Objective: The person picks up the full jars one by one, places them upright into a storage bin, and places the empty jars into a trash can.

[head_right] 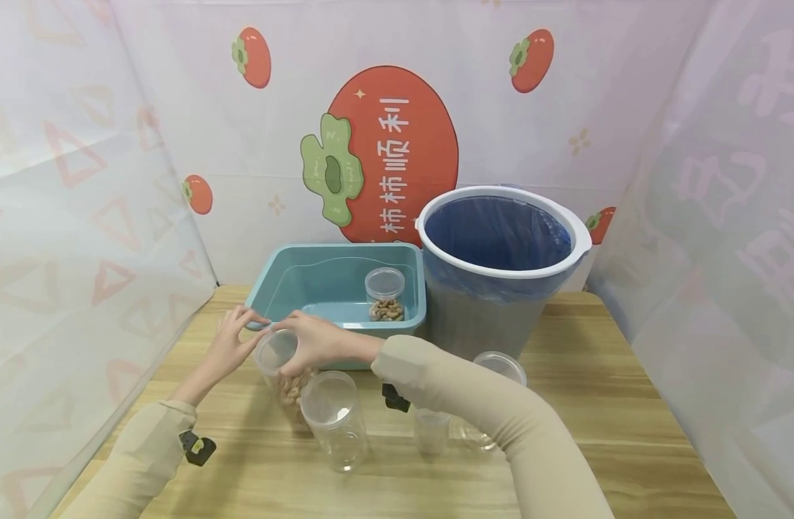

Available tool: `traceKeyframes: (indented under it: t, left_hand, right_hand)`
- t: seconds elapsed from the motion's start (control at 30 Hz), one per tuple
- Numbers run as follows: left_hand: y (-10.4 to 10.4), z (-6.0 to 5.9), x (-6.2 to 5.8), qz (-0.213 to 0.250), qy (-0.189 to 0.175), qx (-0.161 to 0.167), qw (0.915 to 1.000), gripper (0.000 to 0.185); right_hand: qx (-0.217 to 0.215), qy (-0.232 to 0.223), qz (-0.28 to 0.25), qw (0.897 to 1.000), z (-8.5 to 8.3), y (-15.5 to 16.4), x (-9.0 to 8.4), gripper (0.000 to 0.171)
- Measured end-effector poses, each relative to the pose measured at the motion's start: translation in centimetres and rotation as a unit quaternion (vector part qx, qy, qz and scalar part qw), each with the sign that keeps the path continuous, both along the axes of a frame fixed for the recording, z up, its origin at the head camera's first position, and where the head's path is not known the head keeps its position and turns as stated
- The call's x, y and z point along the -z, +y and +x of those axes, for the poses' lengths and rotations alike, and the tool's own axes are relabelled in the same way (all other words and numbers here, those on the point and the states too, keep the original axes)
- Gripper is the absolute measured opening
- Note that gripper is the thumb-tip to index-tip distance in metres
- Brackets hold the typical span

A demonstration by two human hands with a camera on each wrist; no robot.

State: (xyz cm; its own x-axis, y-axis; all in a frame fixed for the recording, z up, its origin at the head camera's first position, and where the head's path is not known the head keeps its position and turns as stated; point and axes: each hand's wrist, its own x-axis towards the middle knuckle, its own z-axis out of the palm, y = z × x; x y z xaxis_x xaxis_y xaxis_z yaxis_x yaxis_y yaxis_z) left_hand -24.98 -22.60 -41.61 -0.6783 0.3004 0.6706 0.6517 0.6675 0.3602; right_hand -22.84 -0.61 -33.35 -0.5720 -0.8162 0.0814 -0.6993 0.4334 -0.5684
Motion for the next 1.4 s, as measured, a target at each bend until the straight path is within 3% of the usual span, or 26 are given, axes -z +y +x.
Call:
traceKeyframes:
  t: [0.2, 0.53, 0.9, 1.4]
  left_hand:
    - [0.0, 0.1, -0.1, -0.006, 0.001, -0.002, 1.0, 0.018]
    - [0.1, 0.2, -0.3, 0.0, -0.018, -0.011, 0.9998, 0.018]
    - [0.1, 0.2, -0.3, -0.001, -0.026, -0.013, 0.9996, 0.016]
    - [0.3, 0.2, -0.2, 0.008, -0.023, -0.01, 0.9997, 0.016]
  right_hand:
    - [0.007, -0.002, -0.036, 0.999, -0.1, 0.5, -0.6, 0.067]
    - [0.063, 0.013, -0.113, 0.991, 0.0, 1.1, -1.8, 0.063]
    - [0.103, 0.035, -0.167, 0.98, -0.4, 1.9, -4.4, 0.06]
    - [0.141, 0.024, -0.203, 0.969, -1.2, 3.6, -8.2, 0.056]
